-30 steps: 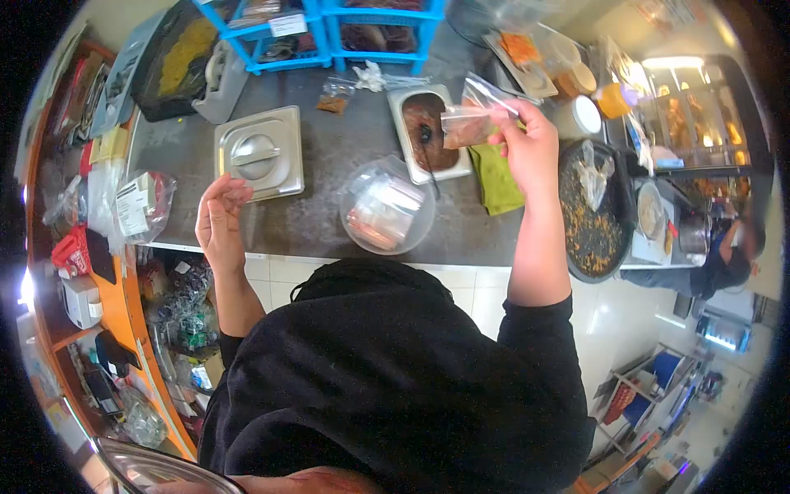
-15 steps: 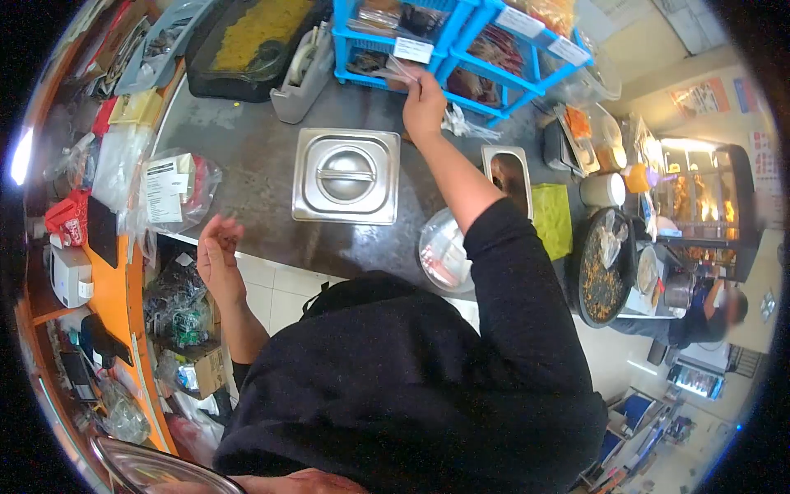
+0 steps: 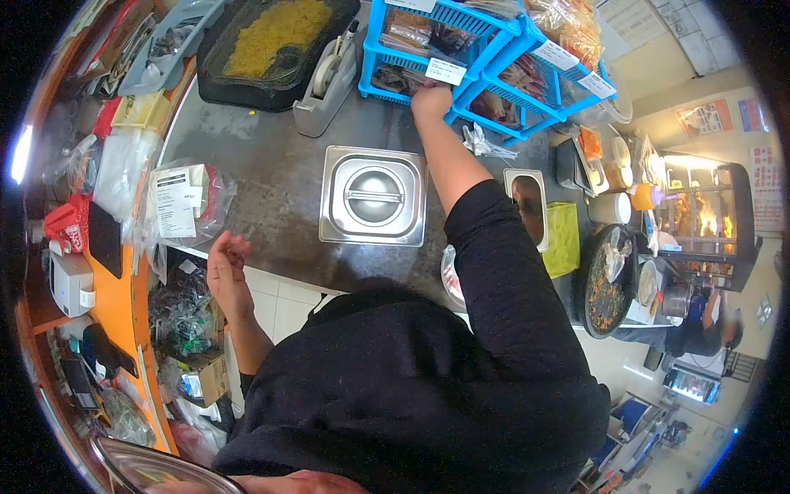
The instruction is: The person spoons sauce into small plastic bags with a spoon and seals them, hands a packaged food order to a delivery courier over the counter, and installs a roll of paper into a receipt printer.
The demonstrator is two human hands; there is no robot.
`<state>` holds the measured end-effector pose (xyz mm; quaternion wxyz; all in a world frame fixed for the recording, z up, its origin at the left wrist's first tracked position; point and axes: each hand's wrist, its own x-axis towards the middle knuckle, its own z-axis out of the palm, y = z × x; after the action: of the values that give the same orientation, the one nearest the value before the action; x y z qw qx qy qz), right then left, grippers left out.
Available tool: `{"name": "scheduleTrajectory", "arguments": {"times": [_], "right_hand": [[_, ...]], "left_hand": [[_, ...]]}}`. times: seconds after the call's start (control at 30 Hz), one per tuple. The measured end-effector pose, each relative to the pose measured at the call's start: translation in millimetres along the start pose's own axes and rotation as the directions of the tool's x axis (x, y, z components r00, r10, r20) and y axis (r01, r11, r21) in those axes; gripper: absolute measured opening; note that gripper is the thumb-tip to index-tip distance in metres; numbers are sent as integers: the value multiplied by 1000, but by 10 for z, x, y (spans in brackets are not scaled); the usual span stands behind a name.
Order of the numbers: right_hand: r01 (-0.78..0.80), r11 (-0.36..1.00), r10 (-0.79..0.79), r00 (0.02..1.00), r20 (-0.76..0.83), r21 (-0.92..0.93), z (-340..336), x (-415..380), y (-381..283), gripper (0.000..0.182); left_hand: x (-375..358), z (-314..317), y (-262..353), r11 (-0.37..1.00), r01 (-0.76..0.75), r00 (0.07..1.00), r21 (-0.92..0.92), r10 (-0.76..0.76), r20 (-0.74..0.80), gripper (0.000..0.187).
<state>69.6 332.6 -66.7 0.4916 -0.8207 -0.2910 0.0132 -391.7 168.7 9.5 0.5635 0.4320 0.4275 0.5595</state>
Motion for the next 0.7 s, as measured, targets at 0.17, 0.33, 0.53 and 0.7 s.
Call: {"name": "scheduleTrajectory", "arguments": {"times": [0.17,0.33,0.53,0.7], "right_hand": [[-133,989,145,936,322,-57,-587,-161,-326,29],[102,804,155,915,373,-586,-1368,-549,36,43],[-36,876,258,877,405,-480,-1304,-580,788,35],[-248,958,129,815,566,140,-1243,-645,502,14]], "left_hand": [[79,30,4,1000,-8,999,2,8,36,46],[104,7,-109,1000,22,999,-11,-22,45,44],[160,186,-48,1000,30,991,6,-30,129,43],[138,122,-38,1000,22,993,21,-25,116,43]]}}
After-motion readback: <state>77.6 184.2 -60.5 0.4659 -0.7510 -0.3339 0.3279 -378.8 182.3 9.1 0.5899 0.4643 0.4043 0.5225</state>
